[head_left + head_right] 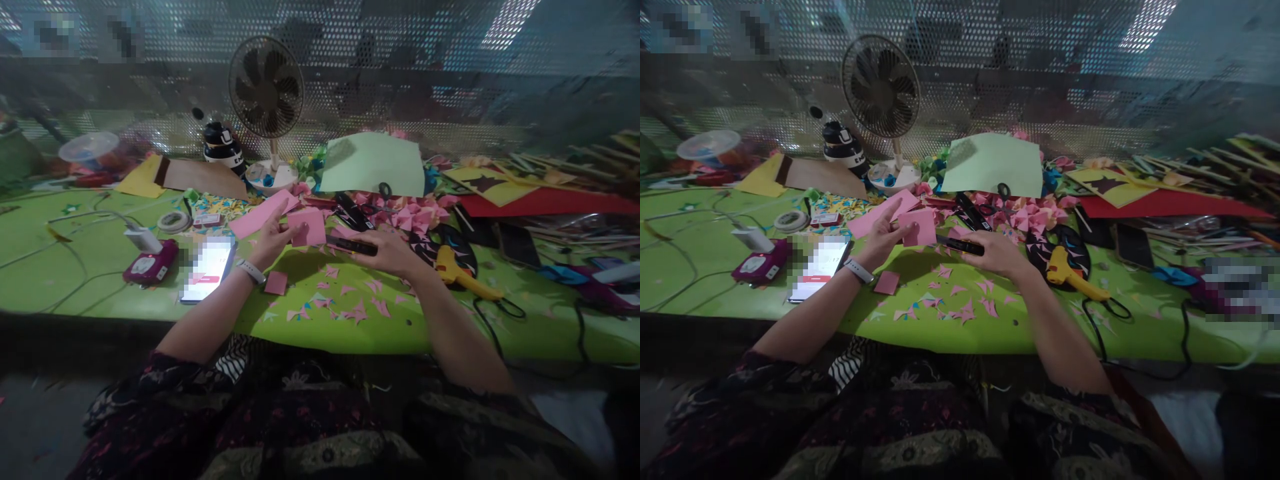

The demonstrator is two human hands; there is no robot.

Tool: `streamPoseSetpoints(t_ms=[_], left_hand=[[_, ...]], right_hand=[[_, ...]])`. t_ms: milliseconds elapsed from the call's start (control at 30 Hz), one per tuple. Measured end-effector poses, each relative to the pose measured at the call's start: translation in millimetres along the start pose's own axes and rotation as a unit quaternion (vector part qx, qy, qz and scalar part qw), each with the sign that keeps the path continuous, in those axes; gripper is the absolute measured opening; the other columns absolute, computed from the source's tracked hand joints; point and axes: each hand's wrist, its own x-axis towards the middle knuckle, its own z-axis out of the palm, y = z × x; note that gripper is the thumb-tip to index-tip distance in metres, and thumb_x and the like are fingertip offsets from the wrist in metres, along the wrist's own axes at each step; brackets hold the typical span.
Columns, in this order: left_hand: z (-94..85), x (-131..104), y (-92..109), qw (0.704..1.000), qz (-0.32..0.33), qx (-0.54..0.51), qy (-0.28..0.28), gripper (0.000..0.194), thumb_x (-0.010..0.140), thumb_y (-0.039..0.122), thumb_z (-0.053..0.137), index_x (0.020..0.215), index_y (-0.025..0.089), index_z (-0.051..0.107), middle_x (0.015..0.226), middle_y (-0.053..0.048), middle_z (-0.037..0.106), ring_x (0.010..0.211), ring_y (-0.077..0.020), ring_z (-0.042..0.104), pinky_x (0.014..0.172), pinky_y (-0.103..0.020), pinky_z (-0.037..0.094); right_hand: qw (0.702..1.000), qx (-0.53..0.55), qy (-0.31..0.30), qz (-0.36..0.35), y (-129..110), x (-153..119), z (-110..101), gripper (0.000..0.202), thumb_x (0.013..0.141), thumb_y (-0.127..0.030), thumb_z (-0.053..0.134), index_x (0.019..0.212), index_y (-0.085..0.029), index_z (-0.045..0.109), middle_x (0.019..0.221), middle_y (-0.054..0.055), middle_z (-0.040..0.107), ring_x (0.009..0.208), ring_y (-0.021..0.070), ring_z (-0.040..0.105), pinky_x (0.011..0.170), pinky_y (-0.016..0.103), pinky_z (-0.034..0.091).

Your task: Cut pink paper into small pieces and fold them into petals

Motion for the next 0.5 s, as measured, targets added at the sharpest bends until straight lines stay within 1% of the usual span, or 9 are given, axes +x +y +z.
streamPoseSetpoints(t_ms=[67,133,200,367,500], left_hand=[[0.4,-0.5,-0.5,1.000,0.005,0.007,0.004,0.083,0.065,0.027,0.091,0.141,0.023,0.056,0.092,-0.001,0.071,0.059,-0.0052,0.054,0.058,-0.019,0.046],[1.7,-1.8,0.2,1.000,0.012,0.022,-0.002,0.077,0.066,0.026,0.090,0.137,0.024,0.060,0.110,-0.006,0.071,0.058,-0.0038,0.052,0.056,-0.019,0.046],[3.5,-3.5,1.7,0.999,0.007,0.037,-0.016,0.074,0.067,0.027,0.089,0.136,0.023,0.061,0.115,-0.008,0.071,0.059,-0.0045,0.053,0.056,-0.019,0.047],[4.2,-4.9,2.1,0.998,0.018,0.047,-0.029,0.075,0.070,0.030,0.086,0.139,0.024,0.058,0.105,-0.008,0.074,0.065,-0.0085,0.058,0.062,-0.022,0.050],[0.8,-2.6,-0.9,0.999,0.020,0.031,-0.016,0.080,0.072,0.030,0.085,0.145,0.023,0.053,0.083,-0.003,0.072,0.062,-0.0088,0.057,0.059,-0.021,0.046]], right_hand=[[1.000,-0.004,-0.001,-0.005,-0.6,0.3,0.7,0.043,0.085,-0.041,0.064,0.124,-0.025,0.073,0.116,0.008,0.075,0.099,0.0265,0.070,0.086,0.040,0.056],[1.000,-0.006,-0.005,-0.009,-2.0,0.8,1.8,0.043,0.086,-0.039,0.064,0.126,-0.025,0.072,0.115,0.009,0.075,0.097,0.0256,0.070,0.083,0.039,0.056],[1.000,-0.004,-0.010,-0.014,-3.5,1.4,3.4,0.043,0.087,-0.039,0.064,0.128,-0.026,0.071,0.116,0.009,0.075,0.097,0.0252,0.070,0.081,0.038,0.055],[1.000,0.004,-0.013,-0.026,-0.2,1.9,6.3,0.045,0.085,-0.033,0.065,0.129,-0.028,0.071,0.113,0.007,0.075,0.097,0.0243,0.070,0.080,0.036,0.054],[0.999,0.030,-0.010,-0.024,6.2,0.5,4.9,0.043,0.083,-0.033,0.067,0.125,-0.030,0.073,0.105,0.004,0.077,0.090,0.0211,0.070,0.077,0.032,0.054]])
